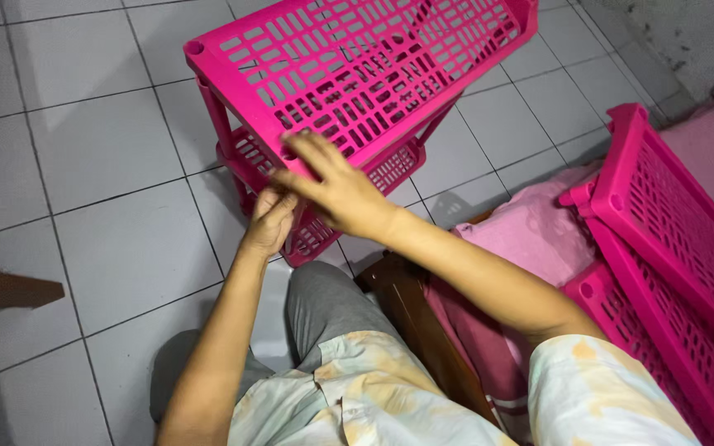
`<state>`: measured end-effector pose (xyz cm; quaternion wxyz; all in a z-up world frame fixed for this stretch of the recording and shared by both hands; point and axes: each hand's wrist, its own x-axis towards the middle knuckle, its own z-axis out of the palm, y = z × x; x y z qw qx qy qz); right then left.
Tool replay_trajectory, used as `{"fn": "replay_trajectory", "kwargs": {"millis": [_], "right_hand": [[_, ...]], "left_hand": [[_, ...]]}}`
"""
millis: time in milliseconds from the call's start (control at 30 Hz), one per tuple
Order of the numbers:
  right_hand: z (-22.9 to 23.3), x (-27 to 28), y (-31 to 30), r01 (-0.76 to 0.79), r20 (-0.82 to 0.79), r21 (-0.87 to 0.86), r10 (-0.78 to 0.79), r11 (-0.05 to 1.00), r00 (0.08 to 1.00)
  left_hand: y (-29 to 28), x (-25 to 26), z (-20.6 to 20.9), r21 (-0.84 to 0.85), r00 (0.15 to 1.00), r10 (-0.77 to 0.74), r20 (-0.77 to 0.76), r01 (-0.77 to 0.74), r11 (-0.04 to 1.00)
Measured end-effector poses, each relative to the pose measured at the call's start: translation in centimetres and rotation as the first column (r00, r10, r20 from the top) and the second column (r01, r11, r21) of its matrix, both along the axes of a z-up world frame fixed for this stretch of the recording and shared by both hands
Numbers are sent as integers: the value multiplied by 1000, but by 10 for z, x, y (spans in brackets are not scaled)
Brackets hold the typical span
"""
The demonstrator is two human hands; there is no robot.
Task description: The person assembles a pink plastic storage rack by inserting cylindrical legs into corner sockets on the base tray, then stacking additional trays and inserting more legs to form a multi-tiered unit. The person handles pink plastic trays and cylindrical legs, inserting them by hand without tools.
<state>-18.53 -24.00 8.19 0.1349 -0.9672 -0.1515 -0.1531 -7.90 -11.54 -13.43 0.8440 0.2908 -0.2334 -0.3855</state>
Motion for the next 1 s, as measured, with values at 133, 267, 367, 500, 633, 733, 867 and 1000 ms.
{"fn": "replay_trajectory", "kwargs": {"millis": [133, 267, 367, 500, 633, 733, 867, 1000], "right_hand": [[9, -5, -11, 3, -9, 73, -2, 997, 1000], [14, -8, -13, -6, 16, 137, 4, 991, 1000], [17, -10, -12, -4, 13, 170, 1, 985, 1000], [21, -14, -10, 13, 12, 212, -16, 977, 1000], [21, -17, -9, 13, 60, 214, -26, 977, 998], [21, -19, -11, 10, 76, 237, -29, 971, 997], [18, -18, -13, 15, 41, 245, -26, 969, 999], [14, -17, -12, -4, 71, 225, -12, 974, 997]], "left_hand": [[-4, -6, 9, -43, 999, 2, 53, 1, 999], [-8, -10, 19, -47, 998, 5, 61, -2, 999], [-7, -12, 28, -38, 994, 3, 107, 1, 999], [-3, -15, 45, -53, 986, -1, 168, 10, 999], [-9, -27, 57, -42, 976, 109, 191, -103, 994], [-11, -32, 61, 7, 935, 200, 293, -211, 977], [-11, -37, 62, 48, 864, 288, 412, -336, 941], [-11, -36, 65, 17, 881, 356, 312, -380, 925]]}}
